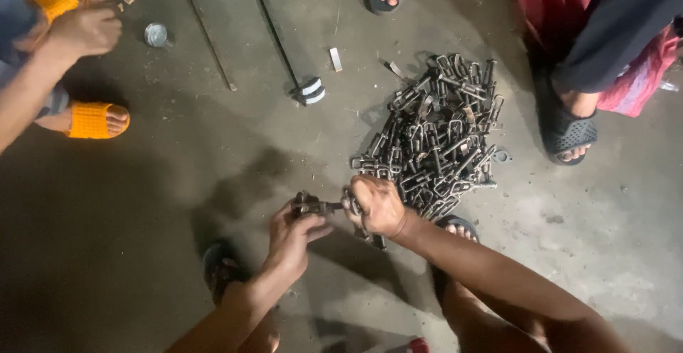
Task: Assembling metal U-bolts with brackets and tightening them using a small hand tool while sitting on a workshop floor.
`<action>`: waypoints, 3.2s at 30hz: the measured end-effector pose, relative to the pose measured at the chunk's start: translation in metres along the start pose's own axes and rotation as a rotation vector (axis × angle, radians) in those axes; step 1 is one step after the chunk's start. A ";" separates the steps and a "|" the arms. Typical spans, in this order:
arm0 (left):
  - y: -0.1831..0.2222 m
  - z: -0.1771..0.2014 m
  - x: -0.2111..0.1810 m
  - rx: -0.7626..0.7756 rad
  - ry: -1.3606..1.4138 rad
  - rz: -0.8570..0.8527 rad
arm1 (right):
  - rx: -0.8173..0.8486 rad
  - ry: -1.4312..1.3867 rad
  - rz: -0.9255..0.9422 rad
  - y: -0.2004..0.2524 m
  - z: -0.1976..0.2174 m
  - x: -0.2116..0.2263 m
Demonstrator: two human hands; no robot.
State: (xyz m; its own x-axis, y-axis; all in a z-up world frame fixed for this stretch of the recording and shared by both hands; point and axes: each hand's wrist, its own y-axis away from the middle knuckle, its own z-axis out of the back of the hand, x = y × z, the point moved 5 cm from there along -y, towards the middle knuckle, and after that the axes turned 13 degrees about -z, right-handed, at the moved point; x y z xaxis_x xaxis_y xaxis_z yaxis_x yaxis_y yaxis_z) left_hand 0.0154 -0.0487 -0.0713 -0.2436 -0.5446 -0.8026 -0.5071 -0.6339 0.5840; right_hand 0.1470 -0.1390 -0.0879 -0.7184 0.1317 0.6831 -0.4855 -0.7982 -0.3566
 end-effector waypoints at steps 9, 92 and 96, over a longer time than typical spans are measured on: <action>0.001 -0.003 -0.006 -0.076 0.100 -0.289 | -0.120 -0.125 -0.069 -0.002 0.013 0.013; 0.040 -0.034 -0.087 0.102 -0.044 -0.768 | -0.448 -0.386 0.091 -0.032 0.067 0.067; 0.037 -0.031 -0.083 0.100 -0.077 -0.746 | -0.418 -0.375 -0.003 -0.022 0.060 0.055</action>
State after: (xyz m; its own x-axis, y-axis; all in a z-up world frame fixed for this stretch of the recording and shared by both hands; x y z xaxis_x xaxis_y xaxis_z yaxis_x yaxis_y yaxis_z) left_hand 0.0421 -0.0438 0.0205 0.1382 0.0520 -0.9890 -0.6316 -0.7646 -0.1285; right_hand 0.1482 -0.1499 -0.0045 -0.5272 -0.1458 0.8372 -0.6981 -0.4873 -0.5245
